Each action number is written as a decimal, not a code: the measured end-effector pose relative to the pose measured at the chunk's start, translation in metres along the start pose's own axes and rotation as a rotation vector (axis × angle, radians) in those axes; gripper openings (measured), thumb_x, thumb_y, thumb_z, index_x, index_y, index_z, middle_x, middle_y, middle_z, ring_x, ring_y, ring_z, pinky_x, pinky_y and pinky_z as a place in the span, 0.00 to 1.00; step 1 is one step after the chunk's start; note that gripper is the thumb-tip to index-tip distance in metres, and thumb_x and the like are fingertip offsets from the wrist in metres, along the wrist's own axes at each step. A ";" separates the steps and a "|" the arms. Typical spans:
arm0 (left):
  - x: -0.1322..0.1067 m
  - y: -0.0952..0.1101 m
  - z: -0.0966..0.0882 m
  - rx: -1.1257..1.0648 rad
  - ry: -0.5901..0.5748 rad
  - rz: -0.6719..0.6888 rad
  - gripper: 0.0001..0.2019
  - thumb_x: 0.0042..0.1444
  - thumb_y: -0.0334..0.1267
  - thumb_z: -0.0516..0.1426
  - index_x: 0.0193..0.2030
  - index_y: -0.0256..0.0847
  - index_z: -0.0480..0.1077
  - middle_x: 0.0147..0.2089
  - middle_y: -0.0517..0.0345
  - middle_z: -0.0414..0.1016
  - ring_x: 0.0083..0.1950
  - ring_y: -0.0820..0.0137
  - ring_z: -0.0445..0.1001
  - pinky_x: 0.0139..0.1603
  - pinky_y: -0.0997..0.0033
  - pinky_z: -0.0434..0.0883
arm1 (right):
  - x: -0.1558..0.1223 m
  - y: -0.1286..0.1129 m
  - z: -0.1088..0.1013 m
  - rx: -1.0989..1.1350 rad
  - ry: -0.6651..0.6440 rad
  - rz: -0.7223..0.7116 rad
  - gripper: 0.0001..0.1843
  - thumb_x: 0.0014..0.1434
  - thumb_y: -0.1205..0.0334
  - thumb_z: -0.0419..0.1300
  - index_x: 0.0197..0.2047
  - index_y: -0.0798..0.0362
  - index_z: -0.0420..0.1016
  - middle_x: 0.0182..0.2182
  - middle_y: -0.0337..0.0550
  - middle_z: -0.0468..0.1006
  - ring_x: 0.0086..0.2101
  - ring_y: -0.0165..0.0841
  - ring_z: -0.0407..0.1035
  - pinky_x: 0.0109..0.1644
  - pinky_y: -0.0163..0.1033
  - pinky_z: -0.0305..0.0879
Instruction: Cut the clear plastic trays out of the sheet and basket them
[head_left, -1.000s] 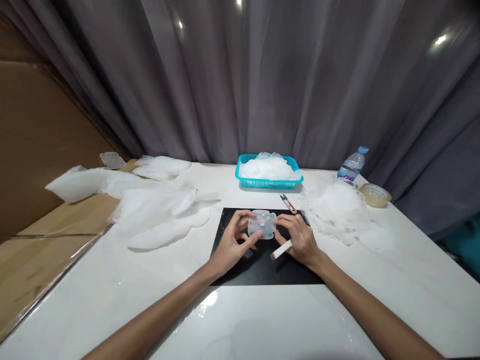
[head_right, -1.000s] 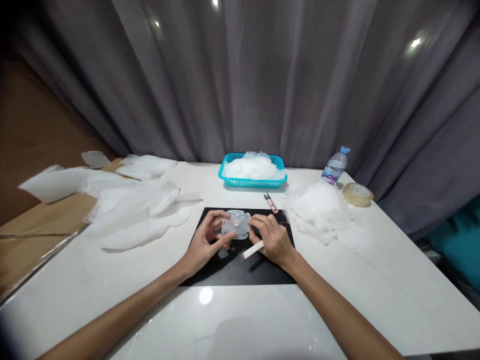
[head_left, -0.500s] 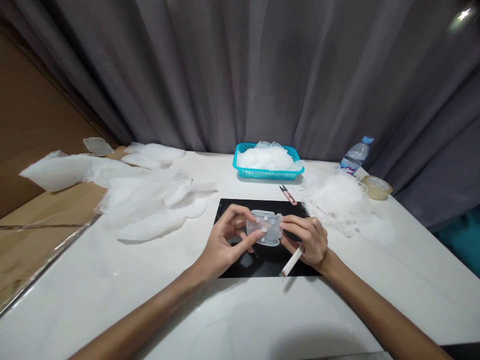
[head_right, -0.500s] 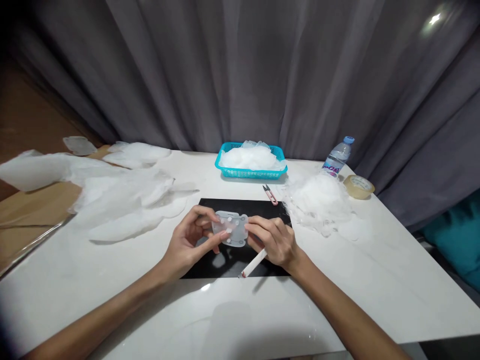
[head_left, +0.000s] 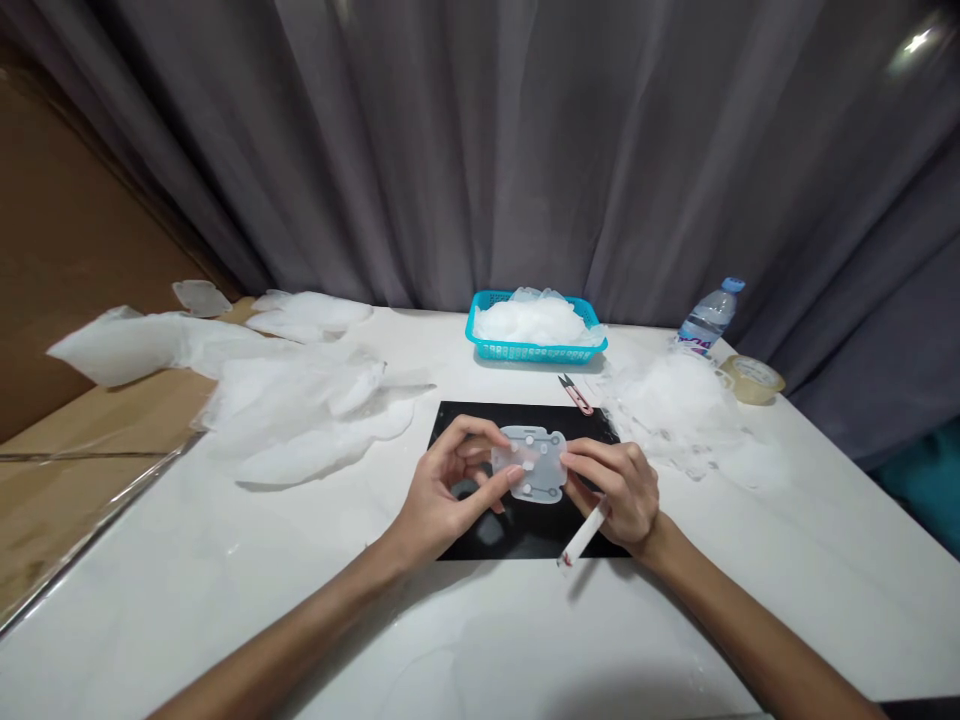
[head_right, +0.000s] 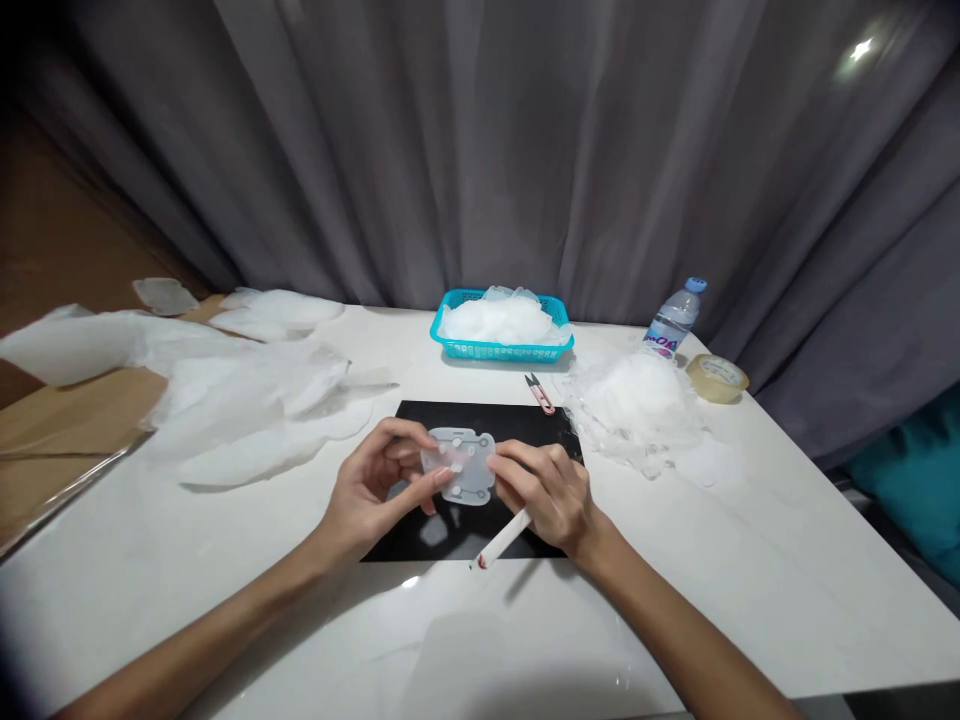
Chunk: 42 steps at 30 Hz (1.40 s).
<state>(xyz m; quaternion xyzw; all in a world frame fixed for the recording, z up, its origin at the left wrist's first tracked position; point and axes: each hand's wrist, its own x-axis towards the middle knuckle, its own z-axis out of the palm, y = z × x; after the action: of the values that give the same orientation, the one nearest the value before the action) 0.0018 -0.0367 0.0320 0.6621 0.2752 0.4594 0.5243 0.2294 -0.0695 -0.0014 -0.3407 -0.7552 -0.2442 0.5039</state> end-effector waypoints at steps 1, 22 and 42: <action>0.000 0.000 0.001 0.024 0.016 0.010 0.12 0.60 0.36 0.68 0.44 0.42 0.68 0.36 0.59 0.81 0.28 0.73 0.78 0.24 0.78 0.78 | 0.000 0.000 0.000 -0.005 0.000 0.001 0.27 0.68 0.69 0.63 0.67 0.47 0.66 0.44 0.44 0.87 0.35 0.34 0.79 0.35 0.40 0.72; -0.004 0.010 0.009 -0.014 0.029 -0.160 0.11 0.61 0.44 0.68 0.46 0.41 0.79 0.39 0.57 0.80 0.37 0.71 0.79 0.34 0.79 0.75 | 0.009 -0.025 -0.001 0.332 0.025 0.303 0.19 0.65 0.72 0.66 0.56 0.49 0.71 0.37 0.44 0.83 0.26 0.31 0.67 0.24 0.39 0.63; -0.008 0.021 0.013 0.026 0.030 -0.105 0.05 0.60 0.38 0.69 0.42 0.43 0.83 0.37 0.58 0.83 0.36 0.74 0.77 0.36 0.79 0.71 | 0.021 -0.031 -0.012 0.354 -0.025 0.312 0.23 0.64 0.73 0.66 0.61 0.50 0.72 0.34 0.42 0.82 0.27 0.32 0.63 0.26 0.38 0.63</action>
<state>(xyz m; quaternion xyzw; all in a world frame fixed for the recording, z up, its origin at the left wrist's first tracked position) 0.0077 -0.0554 0.0493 0.6465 0.3232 0.4375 0.5349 0.2070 -0.0925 0.0214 -0.3628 -0.7306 -0.0227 0.5780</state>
